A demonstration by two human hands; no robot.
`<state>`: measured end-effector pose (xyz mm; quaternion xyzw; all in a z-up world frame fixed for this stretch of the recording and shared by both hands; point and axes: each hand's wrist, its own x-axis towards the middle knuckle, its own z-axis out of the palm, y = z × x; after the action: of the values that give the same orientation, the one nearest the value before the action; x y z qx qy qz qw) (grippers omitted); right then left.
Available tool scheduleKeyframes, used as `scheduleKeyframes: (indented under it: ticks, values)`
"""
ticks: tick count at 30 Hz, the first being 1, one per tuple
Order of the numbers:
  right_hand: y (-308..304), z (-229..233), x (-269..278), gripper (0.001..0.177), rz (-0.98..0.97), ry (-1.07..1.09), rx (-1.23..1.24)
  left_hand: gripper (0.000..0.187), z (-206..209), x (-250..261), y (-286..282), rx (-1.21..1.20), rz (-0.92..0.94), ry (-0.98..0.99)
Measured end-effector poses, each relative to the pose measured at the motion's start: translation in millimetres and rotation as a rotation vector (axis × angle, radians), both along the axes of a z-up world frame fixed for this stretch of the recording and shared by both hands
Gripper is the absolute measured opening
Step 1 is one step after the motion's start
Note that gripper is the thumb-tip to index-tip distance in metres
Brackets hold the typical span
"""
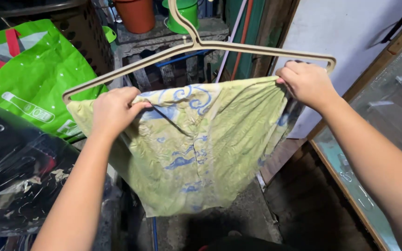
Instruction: The person takes laundry items from a basket, puts them onto hangers, and then uses a long reaching pole to hang them on a high clothesline in a semi-outdoor balcony area.
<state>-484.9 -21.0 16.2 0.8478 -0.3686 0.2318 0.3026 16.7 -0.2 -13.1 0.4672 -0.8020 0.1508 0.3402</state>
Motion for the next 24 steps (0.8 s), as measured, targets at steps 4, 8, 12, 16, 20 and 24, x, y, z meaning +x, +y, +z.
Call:
scheduleKeyframes:
  ticks: [4, 8, 12, 16, 20, 24]
  values:
    - [-6.4, 0.3, 11.1, 0.018, -0.081, -0.007, 0.073, 0.033, 2.6, -9.1, 2.7, -0.020, 0.030, 0.024]
    - [21.8, 23.6, 87.0, 0.052, 0.022, -0.103, -0.037, 0.031, 6.6, -31.8, 2.9, -0.103, 0.028, 0.066]
    - [16.0, 6.6, 131.0, 0.056, -0.040, -0.103, 0.168, 0.030, 18.1, -47.8, 9.4, -0.131, 0.007, 0.021]
    - [-9.8, -7.4, 96.5, 0.034, -0.046, 0.052, 0.236, 0.020, 10.4, -21.3, 6.7, -0.147, -0.010, -0.077]
    - [-25.8, -11.1, 68.4, 0.029, -0.040, 0.043, 0.177, 0.027, -4.2, -7.5, 3.9, -0.118, 0.059, -0.111]
    - [-13.3, 2.3, 64.1, 0.034, -0.171, -0.073, 0.222, 0.023, -8.7, -8.8, 12.4, -0.072, 0.078, -0.027]
